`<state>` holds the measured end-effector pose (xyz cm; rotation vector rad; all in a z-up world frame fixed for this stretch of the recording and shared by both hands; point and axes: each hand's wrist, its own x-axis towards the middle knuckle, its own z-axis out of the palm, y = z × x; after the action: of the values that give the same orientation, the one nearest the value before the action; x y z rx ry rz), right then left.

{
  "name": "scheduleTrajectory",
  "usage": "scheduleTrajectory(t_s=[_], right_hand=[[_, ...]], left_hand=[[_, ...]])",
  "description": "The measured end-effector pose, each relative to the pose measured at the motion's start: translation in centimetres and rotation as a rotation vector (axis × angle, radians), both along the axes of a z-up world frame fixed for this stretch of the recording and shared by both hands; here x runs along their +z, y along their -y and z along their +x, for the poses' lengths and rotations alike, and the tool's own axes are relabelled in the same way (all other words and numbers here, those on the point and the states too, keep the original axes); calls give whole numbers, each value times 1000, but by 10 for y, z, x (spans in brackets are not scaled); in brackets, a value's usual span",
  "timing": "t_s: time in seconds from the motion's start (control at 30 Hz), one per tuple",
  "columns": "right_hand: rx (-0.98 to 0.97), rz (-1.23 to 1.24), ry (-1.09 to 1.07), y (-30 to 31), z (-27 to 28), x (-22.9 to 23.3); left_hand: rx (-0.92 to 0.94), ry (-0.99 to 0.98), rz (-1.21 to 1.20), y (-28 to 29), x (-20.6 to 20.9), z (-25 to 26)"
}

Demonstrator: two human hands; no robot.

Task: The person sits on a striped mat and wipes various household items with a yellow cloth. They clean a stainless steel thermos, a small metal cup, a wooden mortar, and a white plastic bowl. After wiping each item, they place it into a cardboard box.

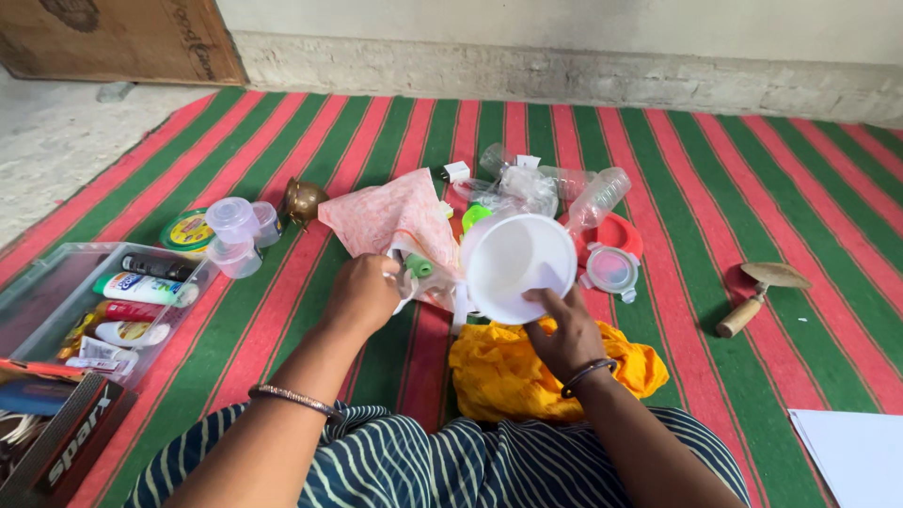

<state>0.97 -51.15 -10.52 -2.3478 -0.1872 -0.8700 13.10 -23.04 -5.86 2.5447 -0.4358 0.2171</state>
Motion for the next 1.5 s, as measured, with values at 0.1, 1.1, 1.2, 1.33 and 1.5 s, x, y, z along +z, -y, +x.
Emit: scheduleTrajectory(t_s=[0.1, 1.1, 1.2, 1.33, 1.5], right_hand=[[54, -57, -65, -4, -4, 1], [-69, 84, -353, -23, 31, -17], [167, 111, -197, -33, 20, -12], [322, 85, -195, -34, 24, -22], [-146, -48, -601, -16, 42, -51]], left_hand=[[-8, -203, 312, 3, 19, -4], [-160, -82, -549, 33, 87, 21], [-247, 62, -334, 40, 98, 35], [-257, -173, -314, 52, 87, 27], [-288, -368, -438, 17, 61, 5]])
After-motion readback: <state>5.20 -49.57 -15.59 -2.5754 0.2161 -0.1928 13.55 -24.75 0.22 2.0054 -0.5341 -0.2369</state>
